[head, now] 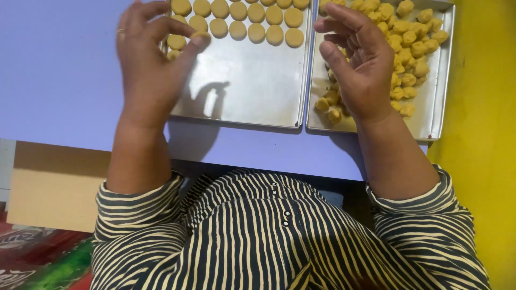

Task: Manually shaping small portions of dough into balls, flattening them into discs, and arranging them on a baking tray.

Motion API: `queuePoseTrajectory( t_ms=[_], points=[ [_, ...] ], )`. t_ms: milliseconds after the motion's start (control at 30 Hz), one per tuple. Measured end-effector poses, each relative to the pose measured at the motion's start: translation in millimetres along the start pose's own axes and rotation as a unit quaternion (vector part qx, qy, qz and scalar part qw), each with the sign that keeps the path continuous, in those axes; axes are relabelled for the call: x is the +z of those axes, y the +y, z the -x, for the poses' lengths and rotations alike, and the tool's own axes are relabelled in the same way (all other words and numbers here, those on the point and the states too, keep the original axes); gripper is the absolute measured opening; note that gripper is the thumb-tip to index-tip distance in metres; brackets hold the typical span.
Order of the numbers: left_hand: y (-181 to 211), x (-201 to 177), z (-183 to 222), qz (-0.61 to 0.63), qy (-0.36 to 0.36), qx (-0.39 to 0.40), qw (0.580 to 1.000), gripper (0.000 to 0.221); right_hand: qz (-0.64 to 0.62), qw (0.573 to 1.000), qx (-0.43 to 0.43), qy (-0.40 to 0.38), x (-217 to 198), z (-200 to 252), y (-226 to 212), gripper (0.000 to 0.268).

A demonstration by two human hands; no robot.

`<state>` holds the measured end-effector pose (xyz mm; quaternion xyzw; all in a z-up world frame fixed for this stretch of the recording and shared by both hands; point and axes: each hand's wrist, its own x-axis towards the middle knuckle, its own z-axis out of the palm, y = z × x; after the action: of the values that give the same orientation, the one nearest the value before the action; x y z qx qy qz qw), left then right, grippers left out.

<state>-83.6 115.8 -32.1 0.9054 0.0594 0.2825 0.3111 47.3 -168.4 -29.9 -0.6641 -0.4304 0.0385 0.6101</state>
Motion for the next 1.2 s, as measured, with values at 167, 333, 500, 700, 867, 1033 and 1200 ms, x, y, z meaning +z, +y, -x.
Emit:
queuePoseTrajectory(
  t_ms=[167, 333, 500, 700, 867, 1033, 1200],
  points=[
    [-43.1, -21.7, 23.5, -0.147, -0.030, -0.076, 0.986, 0.015, 0.010, 1.000, -0.001, -0.005, 1.7, -0.4, 0.5, 0.042],
    [-57.1, -18.5, 35.1, -0.149, -0.071, -0.108, 0.980, 0.016, 0.026, 0.999, -0.010, -0.017, 2.1, -0.6, 0.2, 0.044],
    [-58.8, -16.8, 34.4, -0.151, -0.091, -0.110, 0.978, 0.017, 0.052, 0.998, -0.018, -0.014, 2.1, -0.6, 0.6, 0.045],
    [-66.8, -13.2, 36.1, -0.142, -0.118, -0.131, 0.974, 0.022, 0.050, 0.998, -0.029, -0.018, 1.2, -0.2, 2.4, 0.043],
    [-62.1, -15.2, 37.8, -0.180, -0.108, -0.123, 0.970, 0.019, 0.062, 0.997, -0.038, -0.015, 1.0, -0.3, 2.5, 0.043],
    [-57.1, -18.9, 41.2, -0.182, -0.090, -0.101, 0.974, 0.026, 0.066, 0.997, -0.048, -0.009, -4.3, -1.0, 7.3, 0.041],
    [-59.4, -22.0, 43.2, -0.185, -0.097, -0.086, 0.974, 0.021, 0.150, 0.983, -0.103, 0.029, -28.2, -8.0, 19.4, 0.024]
  ],
)
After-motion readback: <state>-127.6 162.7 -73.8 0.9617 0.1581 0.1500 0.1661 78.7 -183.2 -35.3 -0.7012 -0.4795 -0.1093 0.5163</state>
